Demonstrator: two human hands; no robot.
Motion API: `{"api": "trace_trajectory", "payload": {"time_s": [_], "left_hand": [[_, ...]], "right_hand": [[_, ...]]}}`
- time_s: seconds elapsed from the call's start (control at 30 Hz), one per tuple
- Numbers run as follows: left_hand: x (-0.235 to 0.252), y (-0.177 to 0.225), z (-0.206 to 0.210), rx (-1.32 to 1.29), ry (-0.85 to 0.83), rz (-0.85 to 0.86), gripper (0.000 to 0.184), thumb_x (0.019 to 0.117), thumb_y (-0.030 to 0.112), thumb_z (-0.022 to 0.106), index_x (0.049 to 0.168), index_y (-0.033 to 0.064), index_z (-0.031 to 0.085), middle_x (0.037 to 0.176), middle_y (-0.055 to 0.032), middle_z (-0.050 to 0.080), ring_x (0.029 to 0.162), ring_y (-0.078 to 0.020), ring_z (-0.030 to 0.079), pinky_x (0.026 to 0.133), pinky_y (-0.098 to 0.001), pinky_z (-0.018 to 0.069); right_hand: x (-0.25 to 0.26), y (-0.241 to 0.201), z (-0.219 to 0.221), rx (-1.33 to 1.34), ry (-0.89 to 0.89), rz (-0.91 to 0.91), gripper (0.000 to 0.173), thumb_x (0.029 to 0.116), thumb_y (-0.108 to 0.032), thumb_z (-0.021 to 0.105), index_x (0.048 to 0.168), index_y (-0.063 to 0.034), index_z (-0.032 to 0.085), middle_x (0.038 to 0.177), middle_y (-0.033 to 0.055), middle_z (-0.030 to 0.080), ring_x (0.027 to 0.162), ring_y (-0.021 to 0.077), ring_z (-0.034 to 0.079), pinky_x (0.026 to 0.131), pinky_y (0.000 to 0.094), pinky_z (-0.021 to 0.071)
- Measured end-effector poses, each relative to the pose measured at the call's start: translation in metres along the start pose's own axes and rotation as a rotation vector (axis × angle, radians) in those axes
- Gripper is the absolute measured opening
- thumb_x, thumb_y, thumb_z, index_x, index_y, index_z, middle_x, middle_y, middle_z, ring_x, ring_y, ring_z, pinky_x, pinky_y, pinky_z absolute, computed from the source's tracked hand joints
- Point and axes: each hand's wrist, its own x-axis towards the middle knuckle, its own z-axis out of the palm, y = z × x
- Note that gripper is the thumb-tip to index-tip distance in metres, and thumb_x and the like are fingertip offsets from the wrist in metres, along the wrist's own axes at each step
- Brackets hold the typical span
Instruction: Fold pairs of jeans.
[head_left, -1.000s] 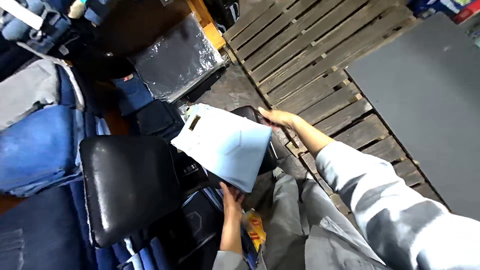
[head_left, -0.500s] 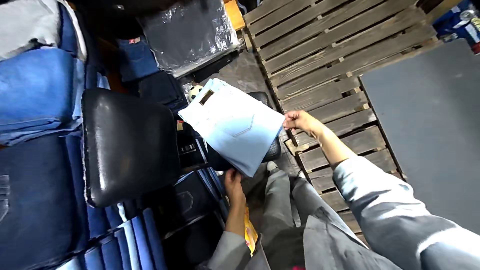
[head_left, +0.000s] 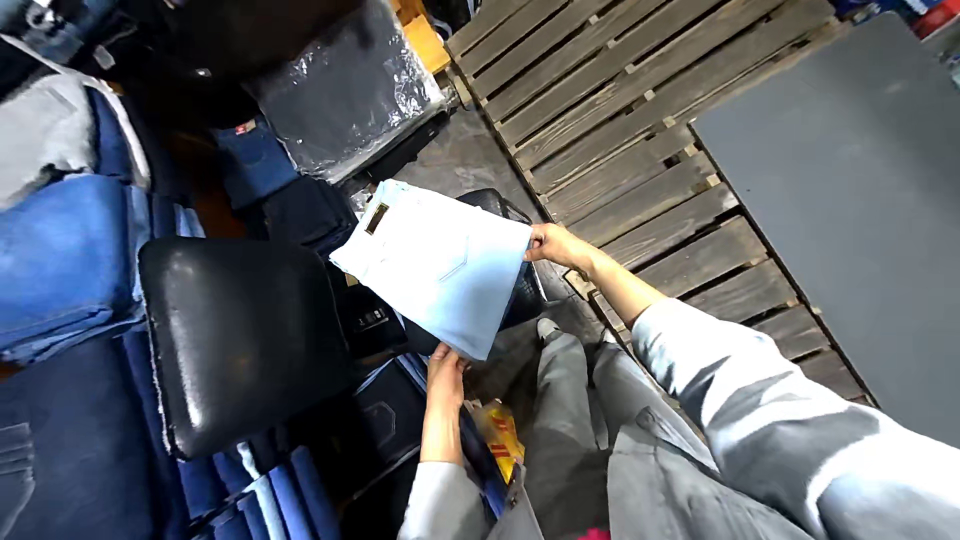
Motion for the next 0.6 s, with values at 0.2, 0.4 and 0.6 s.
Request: {"api": "trace_trajectory", "payload": {"time_s": [0.2, 0.4, 0.6], "left_hand": [[-0.001, 0.004, 0.007, -0.366, -0.106, 0.089, 0.026, 0.1069, 0.011, 0.032, 0.121, 0.0105, 0.054, 0.101, -0.0025, 0.071, 0.094, -0.0119, 0.070, 0.083, -0.0317, 0.0604], [0.013, 0.000, 0.007, -0.192, 0.002, 0.219, 0.023, 0.0994, 0.001, 0.043, 0.118, 0.0065, 0.055, 0.093, -0.0013, 0.070, 0.083, -0.0085, 0.070, 0.074, -0.0291, 0.0610], [-0.013, 0.000, -0.027, 0.195, 0.170, -0.073, 0.038, 0.1126, 0.023, 0.038, 0.129, -0.0099, 0.046, 0.107, -0.0208, 0.061, 0.090, -0.0235, 0.067, 0.080, -0.0378, 0.0589]], "right_hand": [[-0.001, -0.012, -0.007, 0.339, -0.135, 0.001, 0.007, 0.0954, 0.000, 0.065, 0.103, 0.0015, 0.063, 0.073, 0.0002, 0.061, 0.057, 0.0039, 0.053, 0.057, 0.0210, 0.0462], [0.001, -0.006, -0.016, 0.264, -0.087, -0.014, 0.006, 0.0949, -0.002, 0.066, 0.099, 0.0012, 0.066, 0.071, -0.0008, 0.058, 0.059, 0.0036, 0.050, 0.059, 0.0218, 0.0441], [0.003, 0.003, -0.021, 0.370, 0.051, 0.336, 0.043, 0.1135, -0.031, 0.033, 0.125, 0.0021, 0.057, 0.096, 0.0120, 0.067, 0.074, 0.0161, 0.065, 0.069, 0.0335, 0.0551]]}}
